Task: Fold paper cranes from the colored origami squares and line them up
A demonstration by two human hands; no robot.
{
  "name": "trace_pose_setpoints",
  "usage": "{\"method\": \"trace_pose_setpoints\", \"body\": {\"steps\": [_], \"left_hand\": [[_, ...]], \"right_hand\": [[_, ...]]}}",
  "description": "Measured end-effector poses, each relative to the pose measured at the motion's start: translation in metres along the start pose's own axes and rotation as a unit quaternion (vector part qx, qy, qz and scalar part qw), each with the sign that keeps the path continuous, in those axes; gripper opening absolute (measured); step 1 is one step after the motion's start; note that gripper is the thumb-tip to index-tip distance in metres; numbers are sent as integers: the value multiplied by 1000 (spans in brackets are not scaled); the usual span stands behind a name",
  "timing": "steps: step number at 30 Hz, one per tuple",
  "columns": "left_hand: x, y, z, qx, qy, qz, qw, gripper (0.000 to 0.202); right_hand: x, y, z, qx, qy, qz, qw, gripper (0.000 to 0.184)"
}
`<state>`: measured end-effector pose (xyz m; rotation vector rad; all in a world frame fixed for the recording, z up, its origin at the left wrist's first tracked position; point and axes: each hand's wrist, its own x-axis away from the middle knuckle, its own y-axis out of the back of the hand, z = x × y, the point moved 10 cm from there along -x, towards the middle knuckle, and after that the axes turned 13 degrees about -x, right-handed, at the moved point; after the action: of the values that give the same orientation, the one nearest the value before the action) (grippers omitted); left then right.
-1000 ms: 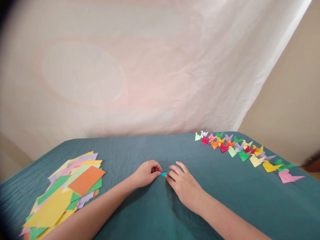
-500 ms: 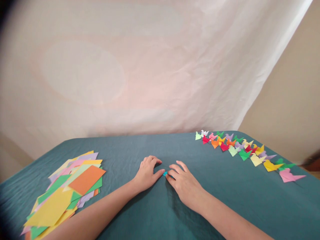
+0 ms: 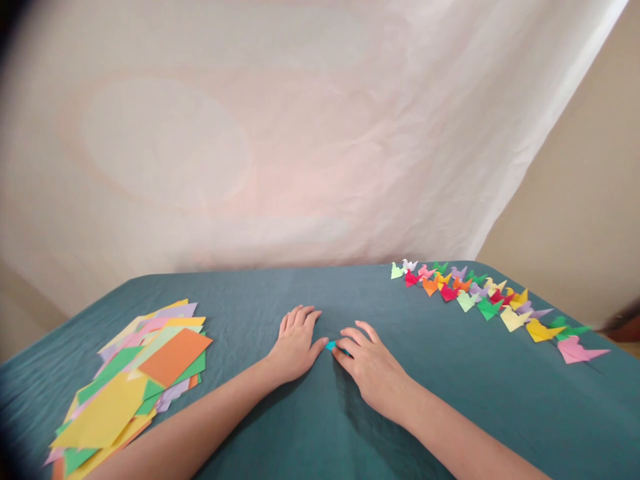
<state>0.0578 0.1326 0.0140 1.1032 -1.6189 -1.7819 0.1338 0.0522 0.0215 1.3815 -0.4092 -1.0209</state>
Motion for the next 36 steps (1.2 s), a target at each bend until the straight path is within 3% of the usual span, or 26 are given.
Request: {"method": "trace_pose_setpoints", "body": {"steps": [3,6,9,11,16,21,36], "left_hand": [[3,12,-4,-20,-17,-33,999,48],[9,30,-20,-51,-84,-68,993,40],[19,35,-46,-104,-184,-52,976,19],[24,33,-56,-146,-205,-37,967,15],[33,25,-71,-210,-217,-33,953,20],[34,24,-73,-250,-213,-11,944,22],[27,25,-56,-235,-193,37,952,24]], "right_hand": [[0,0,0,-7,-4,6,1000,36],[-1,2,0,-13,-13,9,1000,35],[-3,4,2,-19,-19,5,1000,33],[-3,5,2,-22,-21,3,1000,32],[-3,5,0,-28,-22,4,999,35],[0,3,-2,-31,-18,4,999,35],[3,8,-5,-33,-20,32,999,35]]}}
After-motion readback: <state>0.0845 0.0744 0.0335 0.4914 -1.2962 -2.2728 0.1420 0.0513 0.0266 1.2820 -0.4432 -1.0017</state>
